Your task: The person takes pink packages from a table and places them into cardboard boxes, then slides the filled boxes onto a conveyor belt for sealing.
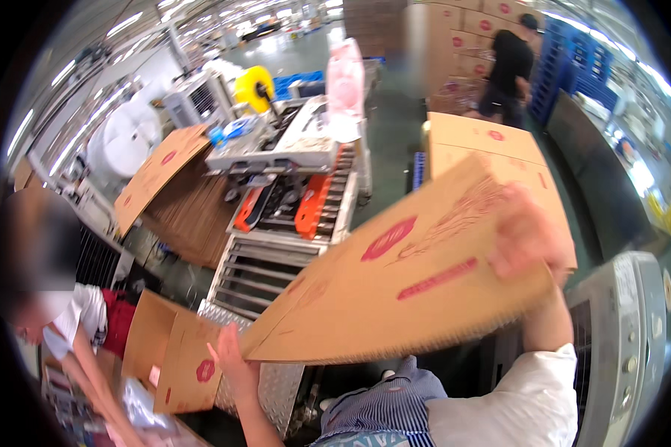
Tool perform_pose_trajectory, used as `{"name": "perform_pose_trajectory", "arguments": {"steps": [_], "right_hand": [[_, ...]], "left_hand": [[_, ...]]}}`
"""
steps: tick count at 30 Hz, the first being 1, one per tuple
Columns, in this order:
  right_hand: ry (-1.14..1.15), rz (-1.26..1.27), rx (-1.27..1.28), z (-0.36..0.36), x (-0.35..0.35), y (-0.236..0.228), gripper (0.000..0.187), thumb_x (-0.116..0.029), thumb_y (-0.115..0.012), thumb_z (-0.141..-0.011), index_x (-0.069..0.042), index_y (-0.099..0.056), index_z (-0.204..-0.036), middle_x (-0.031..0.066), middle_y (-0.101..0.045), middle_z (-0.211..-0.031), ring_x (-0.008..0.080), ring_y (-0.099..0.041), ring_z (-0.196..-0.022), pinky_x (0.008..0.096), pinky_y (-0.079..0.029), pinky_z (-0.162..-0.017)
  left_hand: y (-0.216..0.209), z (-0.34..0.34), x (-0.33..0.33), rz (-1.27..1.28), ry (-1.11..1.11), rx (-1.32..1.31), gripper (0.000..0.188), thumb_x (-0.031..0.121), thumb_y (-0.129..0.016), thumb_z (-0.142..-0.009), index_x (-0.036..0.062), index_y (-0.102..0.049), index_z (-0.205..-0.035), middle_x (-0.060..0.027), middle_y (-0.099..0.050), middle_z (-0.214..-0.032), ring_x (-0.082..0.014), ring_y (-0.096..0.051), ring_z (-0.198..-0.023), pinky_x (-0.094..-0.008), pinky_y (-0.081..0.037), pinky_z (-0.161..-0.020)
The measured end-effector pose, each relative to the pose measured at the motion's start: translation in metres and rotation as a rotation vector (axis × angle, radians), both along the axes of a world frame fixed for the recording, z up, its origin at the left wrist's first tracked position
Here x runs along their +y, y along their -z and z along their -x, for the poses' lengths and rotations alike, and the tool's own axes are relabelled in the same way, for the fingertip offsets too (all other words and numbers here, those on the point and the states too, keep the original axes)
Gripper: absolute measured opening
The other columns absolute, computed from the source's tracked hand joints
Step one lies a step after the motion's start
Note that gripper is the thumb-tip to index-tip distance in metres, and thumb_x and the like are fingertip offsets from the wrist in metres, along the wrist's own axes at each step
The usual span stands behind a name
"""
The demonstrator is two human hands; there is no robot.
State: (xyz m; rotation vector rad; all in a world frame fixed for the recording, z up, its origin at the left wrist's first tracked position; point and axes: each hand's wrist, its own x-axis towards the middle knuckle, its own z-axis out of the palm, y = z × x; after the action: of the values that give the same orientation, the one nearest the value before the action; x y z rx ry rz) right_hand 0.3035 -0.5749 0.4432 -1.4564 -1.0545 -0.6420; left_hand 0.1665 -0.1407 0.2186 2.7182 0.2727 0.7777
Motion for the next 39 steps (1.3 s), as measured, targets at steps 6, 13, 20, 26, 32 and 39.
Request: {"name": "perform_pose_trajectory", "arguments": {"steps": [6, 13, 20, 26, 32, 39], "right_hand": [[-0.048, 0.179, 0.399, -0.096, 0.156, 0.136, 0.015, -0.014, -0.061, -0.079, -0.004, -0.058, -0.09, 0.0065, -0.056, -0.089, 0.0227, -0.052, -0.088, 0.033, -0.041, -0.078], [-0.011, 0.694, -0.177, 0.008, 0.399, 0.221, 0.05, -0.019, -0.071, -0.07, -0.007, -0.054, -0.115, 0.01, -0.057, -0.114, 0.0241, -0.05, -0.113, 0.0439, -0.036, -0.099], [-0.083, 0.671, -0.379, 0.076, 0.437, 0.258, 0.058, -0.014, -0.065, -0.071, -0.014, -0.052, -0.127, -0.0015, -0.048, -0.134, 0.0181, -0.039, -0.128, 0.0452, -0.022, -0.11], [-0.245, 0.649, -0.182, 0.078, 0.423, 0.251, 0.027, -0.022, -0.073, -0.069, -0.013, -0.06, -0.091, 0.0001, -0.057, -0.088, 0.0203, -0.052, -0.09, 0.0414, -0.036, -0.091], [-0.363, 0.805, -0.219, 0.052, 0.393, 0.204, 0.018, -0.028, -0.073, -0.069, -0.019, -0.06, -0.077, -0.0036, -0.053, -0.073, 0.0178, -0.051, -0.084, 0.0485, -0.028, -0.096], [-0.474, 0.889, 0.708, -0.052, 0.371, 0.163, 0.014, -0.015, -0.071, -0.077, -0.008, -0.059, -0.077, 0.0056, -0.056, -0.073, 0.0261, -0.053, -0.075, 0.0377, -0.046, -0.081]], "left_hand": [[-0.012, 0.143, 0.045, -0.155, -0.401, 0.028, 0.022, 0.017, -0.074, -0.065, 0.0079, -0.058, -0.077, -0.0061, -0.057, -0.072, -0.0277, -0.057, -0.073, -0.0441, -0.042, -0.092], [0.003, 0.161, 0.089, -0.179, -0.548, 0.19, 0.017, 0.024, -0.066, -0.077, 0.0079, -0.062, -0.081, -0.0082, -0.06, -0.071, -0.0285, -0.058, -0.072, -0.042, -0.042, -0.068], [-0.015, 0.163, 0.175, 0.24, -0.3, 0.366, 0.023, 0.021, -0.047, -0.088, 0.0112, -0.062, -0.101, -0.0112, -0.066, -0.093, -0.0316, -0.061, -0.089, -0.0416, -0.047, -0.08], [-0.02, 0.138, 0.222, 0.159, -0.472, 0.714, 0.02, 0.02, -0.049, -0.088, 0.0074, -0.054, -0.103, -0.016, -0.066, -0.09, -0.035, -0.063, -0.083, -0.0467, -0.049, -0.073], [-0.017, 0.203, 0.269, 0.241, -0.626, 0.688, 0.026, 0.025, -0.05, -0.09, 0.0002, -0.057, -0.092, -0.0238, -0.063, -0.085, -0.0407, -0.06, -0.086, -0.048, -0.047, -0.073], [0.039, 0.267, 0.264, 0.784, -0.93, -0.397, 0.009, 0.008, -0.057, -0.078, 0.002, -0.051, -0.077, -0.005, -0.052, -0.068, -0.0158, -0.048, -0.063, -0.0291, -0.038, -0.057]]}}
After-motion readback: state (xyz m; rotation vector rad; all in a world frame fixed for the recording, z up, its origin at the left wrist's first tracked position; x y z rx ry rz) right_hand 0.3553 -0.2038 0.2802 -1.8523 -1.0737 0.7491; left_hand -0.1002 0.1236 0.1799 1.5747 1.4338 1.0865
